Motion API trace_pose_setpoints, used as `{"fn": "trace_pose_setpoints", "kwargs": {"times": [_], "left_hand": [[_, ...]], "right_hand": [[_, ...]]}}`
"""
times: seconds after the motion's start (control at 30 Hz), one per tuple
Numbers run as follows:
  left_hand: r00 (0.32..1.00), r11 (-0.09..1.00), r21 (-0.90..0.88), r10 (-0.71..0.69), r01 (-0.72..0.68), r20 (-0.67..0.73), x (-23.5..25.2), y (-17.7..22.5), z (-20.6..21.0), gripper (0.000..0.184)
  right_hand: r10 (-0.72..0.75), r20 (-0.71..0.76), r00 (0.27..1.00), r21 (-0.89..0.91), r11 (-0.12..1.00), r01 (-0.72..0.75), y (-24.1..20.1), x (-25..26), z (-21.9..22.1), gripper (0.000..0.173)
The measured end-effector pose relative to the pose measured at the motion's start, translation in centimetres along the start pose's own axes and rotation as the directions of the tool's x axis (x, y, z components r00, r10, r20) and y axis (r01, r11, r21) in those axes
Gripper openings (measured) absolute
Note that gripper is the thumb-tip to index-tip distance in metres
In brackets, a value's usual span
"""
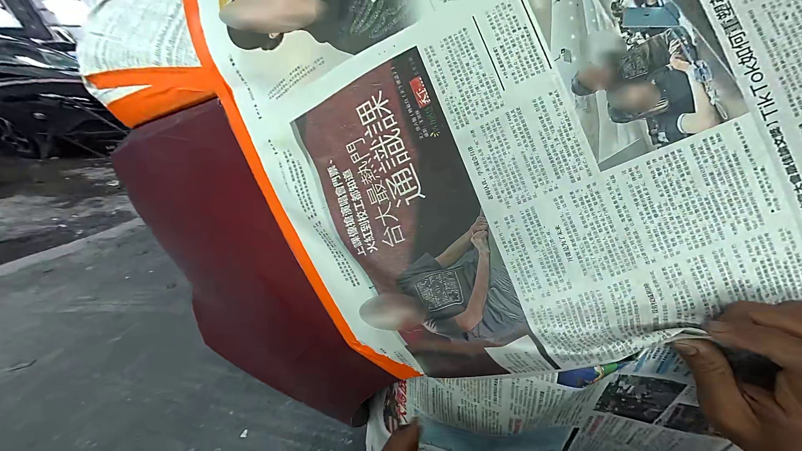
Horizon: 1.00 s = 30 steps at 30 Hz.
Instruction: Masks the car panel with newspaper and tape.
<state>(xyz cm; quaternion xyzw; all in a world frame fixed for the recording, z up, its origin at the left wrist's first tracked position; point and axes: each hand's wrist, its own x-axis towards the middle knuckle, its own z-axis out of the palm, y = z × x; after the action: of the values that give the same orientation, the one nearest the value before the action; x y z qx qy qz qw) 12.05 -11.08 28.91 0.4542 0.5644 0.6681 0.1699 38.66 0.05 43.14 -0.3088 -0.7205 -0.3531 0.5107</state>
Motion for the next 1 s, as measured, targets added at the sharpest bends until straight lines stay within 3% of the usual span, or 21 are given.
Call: {"fn": "trace_pose_setpoints", "kwargs": {"times": [0.03,0.07,0.1,0.2,0.3,0.43,0.53,0.63,0.87,1.0], "left_hand": [[0.947,0.947,0.020,0.321,-0.321,-0.004,0.8,-0.8,0.0,0.032],[0.850,0.845,0.094,0.527,-0.526,0.020,2.1,0.1,0.0,0.034],[0.759,0.745,0.161,0.649,-0.647,0.049,3.9,1.7,0.4,0.043],[0.610,0.566,0.263,0.782,-0.781,0.128,8.2,5.3,3.0,0.066],[0.513,0.431,0.355,0.839,-0.830,0.180,9.5,5.9,5.2,0.062],[0.482,0.397,0.366,0.858,-0.841,0.177,9.4,6.2,5.2,0.043],[0.459,0.387,0.341,0.874,-0.857,0.162,9.5,6.3,4.8,0.034],[0.456,0.389,0.341,0.878,-0.856,0.142,9.4,6.5,4.8,0.031],[0.467,0.404,0.366,0.879,-0.839,0.099,8.8,6.3,6.0,0.031],[0.428,0.370,0.347,0.898,-0.862,0.106,8.3,7.0,6.8,0.026]], "right_hand": [[-0.006,-0.024,1.000,0.007,1.000,0.006,0.2,-0.2,0.3,0.023],[-0.008,-0.031,0.999,0.013,1.000,0.008,0.2,-0.5,0.3,0.023],[-0.010,-0.024,1.000,0.015,1.000,0.011,0.2,-0.8,0.2,0.024],[-0.046,-0.007,0.999,0.004,0.999,0.047,0.4,-0.9,-0.1,0.021],[-0.074,0.009,0.997,-0.005,0.997,0.074,0.1,-0.5,-0.3,0.022],[-0.022,-0.080,0.997,-0.106,0.994,0.013,-0.3,-1.1,-1.1,0.035],[0.012,-0.168,0.986,-0.236,0.970,-0.052,-2.0,-3.1,-1.6,0.022],[0.073,-0.100,0.992,-0.297,0.950,-0.100,-4.1,-4.9,-0.9,0.013],[0.090,-0.006,0.996,-0.167,0.982,-0.090,-4.2,-6.4,0.8,0.036],[0.093,0.095,0.991,-0.215,0.974,-0.071,-4.6,-6.2,0.7,0.043]]}}
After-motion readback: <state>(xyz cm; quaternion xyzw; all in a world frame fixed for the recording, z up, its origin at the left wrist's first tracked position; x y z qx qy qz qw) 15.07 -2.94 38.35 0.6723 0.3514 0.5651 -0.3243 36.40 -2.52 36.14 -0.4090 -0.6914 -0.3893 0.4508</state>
